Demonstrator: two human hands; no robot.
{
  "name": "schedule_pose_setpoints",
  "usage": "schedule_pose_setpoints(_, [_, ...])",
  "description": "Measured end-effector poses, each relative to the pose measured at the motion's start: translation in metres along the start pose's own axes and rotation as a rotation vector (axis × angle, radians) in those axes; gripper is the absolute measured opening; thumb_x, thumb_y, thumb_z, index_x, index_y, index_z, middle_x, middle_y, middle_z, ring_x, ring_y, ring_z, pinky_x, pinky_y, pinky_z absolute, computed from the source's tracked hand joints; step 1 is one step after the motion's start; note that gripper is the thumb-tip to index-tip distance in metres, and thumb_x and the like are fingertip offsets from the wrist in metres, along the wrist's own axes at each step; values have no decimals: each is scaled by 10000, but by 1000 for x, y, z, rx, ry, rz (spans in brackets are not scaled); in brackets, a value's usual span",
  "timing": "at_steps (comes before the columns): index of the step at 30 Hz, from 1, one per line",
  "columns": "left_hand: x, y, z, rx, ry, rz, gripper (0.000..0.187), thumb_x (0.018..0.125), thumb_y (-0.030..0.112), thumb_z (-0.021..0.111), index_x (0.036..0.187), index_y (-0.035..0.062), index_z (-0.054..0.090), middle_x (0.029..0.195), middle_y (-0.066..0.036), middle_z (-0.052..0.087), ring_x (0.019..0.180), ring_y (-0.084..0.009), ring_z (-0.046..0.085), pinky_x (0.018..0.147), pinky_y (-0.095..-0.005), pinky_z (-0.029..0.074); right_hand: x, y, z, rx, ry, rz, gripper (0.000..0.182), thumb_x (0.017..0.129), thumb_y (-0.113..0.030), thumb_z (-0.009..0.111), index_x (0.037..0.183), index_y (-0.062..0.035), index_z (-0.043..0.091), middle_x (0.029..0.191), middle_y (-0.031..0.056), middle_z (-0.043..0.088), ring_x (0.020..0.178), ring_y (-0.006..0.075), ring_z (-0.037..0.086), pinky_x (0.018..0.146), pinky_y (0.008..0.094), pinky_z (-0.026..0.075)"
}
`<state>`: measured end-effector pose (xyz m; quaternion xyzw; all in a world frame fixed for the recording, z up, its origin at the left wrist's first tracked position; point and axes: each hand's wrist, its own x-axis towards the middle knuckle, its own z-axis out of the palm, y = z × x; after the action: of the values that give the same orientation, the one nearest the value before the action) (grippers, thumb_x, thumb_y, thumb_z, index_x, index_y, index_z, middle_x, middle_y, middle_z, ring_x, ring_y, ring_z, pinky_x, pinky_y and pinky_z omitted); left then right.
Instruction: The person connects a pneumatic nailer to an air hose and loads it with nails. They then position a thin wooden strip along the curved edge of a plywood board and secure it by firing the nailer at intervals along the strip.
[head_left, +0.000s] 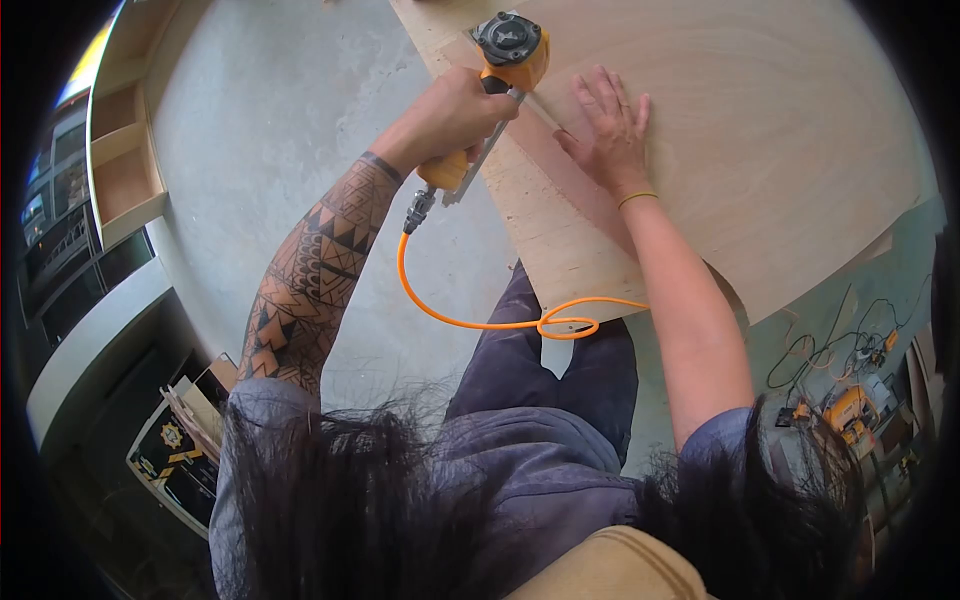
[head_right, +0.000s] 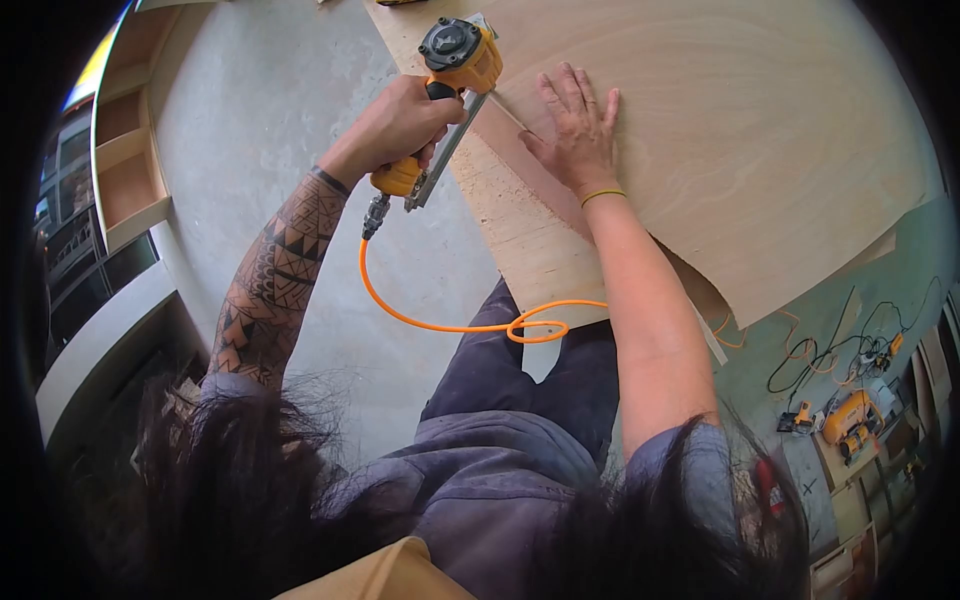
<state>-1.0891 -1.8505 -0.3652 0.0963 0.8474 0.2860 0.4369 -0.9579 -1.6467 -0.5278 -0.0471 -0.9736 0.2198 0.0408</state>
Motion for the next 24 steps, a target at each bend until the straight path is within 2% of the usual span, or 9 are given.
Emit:
schedule_pose_setpoints(5, [-9,-1,8,-84,1,16,259,937,209,651,963,-46,692,635,-5,607,470,-103,627,479,-275,546,1,4,7,-21,28,-18,871,891,-534,760,1645,-259,423,1738,58,326,1626,271,252,1294,689,60])
schedule_pose_setpoints(21, [-6,8,17,22,-40,11,262,937,207,643,990,-48,677,629,-8,603,471,-114,625,478,-289,547,4,-1,4,-40,7,13,850,902,-498,773,1635,-244,426,1724,66,330,1619,250,260,1293,694,105])
schedule_pose_setpoints(24, [-5,11,18,89,-52,-47,272,936,209,642,995,-54,670,640,-17,607,471,-117,622,479,-294,547,1,0,5,-52,4,8,864,895,-502,781,1638,-248,420,1725,58,327,1622,245,253,1299,685,102])
